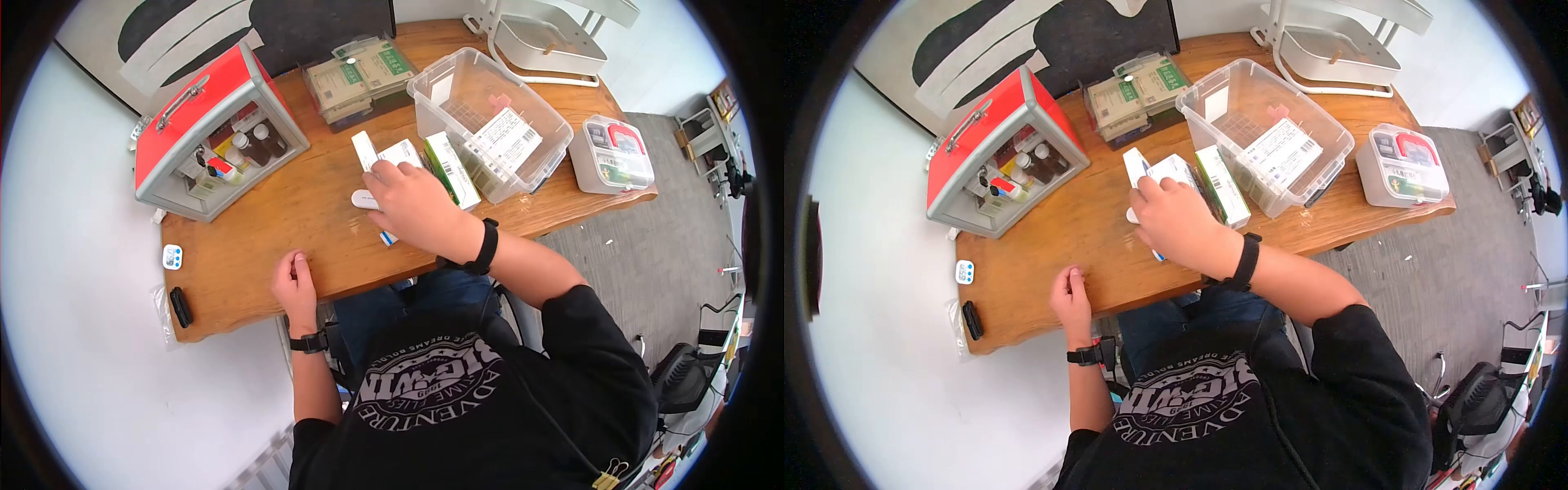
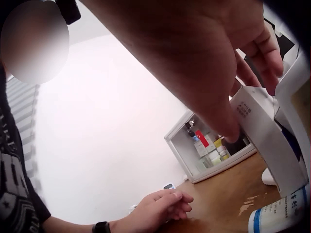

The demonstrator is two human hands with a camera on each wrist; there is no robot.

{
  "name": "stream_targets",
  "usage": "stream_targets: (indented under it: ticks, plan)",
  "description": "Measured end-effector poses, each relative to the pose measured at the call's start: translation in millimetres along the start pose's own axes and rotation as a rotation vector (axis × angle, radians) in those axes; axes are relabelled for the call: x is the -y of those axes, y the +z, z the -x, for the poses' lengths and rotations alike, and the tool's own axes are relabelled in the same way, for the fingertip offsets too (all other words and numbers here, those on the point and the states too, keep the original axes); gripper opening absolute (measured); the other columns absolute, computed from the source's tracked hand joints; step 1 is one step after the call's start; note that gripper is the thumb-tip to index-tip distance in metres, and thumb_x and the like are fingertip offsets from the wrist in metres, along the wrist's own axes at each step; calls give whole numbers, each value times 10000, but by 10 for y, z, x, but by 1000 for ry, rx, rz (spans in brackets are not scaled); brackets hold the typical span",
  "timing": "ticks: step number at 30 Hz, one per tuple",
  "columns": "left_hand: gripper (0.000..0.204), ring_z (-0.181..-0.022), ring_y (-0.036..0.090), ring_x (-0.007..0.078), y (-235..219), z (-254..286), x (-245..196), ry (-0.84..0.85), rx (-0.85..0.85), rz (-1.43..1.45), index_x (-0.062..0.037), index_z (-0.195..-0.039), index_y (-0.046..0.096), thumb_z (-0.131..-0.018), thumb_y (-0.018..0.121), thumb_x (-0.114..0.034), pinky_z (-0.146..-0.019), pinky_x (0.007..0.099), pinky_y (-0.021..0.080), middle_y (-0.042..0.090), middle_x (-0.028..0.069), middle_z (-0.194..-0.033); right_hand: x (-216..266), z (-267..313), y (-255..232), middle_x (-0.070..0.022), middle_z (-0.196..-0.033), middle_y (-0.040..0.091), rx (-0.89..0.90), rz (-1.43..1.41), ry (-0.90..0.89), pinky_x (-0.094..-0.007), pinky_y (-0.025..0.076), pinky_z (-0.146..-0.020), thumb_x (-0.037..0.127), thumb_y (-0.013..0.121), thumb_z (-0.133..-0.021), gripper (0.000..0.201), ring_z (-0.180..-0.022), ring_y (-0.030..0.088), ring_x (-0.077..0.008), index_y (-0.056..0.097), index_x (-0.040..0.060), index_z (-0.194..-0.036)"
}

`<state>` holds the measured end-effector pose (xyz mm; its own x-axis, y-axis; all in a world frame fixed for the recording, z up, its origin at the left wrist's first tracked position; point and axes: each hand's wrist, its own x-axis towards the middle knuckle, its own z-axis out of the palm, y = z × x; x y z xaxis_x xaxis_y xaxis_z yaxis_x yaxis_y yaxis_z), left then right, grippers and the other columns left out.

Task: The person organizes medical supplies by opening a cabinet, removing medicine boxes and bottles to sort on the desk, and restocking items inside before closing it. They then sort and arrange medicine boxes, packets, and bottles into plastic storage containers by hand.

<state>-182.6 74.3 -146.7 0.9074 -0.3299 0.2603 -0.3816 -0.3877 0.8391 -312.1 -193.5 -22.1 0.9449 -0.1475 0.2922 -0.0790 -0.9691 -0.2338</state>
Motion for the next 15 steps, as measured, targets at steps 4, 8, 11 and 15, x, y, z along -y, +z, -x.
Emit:
stream_targets:
  ticks: [4,8,11,15]
  plan:
    - [213,-848,677,152,116,-3,-330,-84,93,185,12,-1145,725,-1056,624,-153,-762,293,540,734,74,-986,-21,-42,167,-132,-1180,624,-11,105,-39,-414,561,-846,136,740,-868,438,-958,643,-319,660,21,-1283]
    - [308,-923,693,161,272,-33,-742,-301,383,415,11,-1264,667,-1098,569,-229,-795,285,547,731,94,-1084,8,-107,-82,-176,-1230,609,-282,-194,65,-426,568,-871,20,672,-876,444,-995,657,-367,631,-3,-1318]
    - [370,-1027,696,185,363,-53,-940,-433,522,765,9,-1380,566,-1120,517,-250,-838,311,560,703,123,-1197,46,-55,-221,-197,-1259,590,-366,-469,86,-416,567,-906,-22,628,-911,487,-1091,646,-381,584,-5,-1396]
    - [406,-1159,670,211,401,-138,-1433,-312,390,1026,-5,-1477,428,-1123,482,-194,-925,378,571,636,146,-1339,71,205,-346,-176,-1307,565,-446,-734,47,-394,547,-954,20,637,-962,454,-1160,614,-323,586,16,-1413]
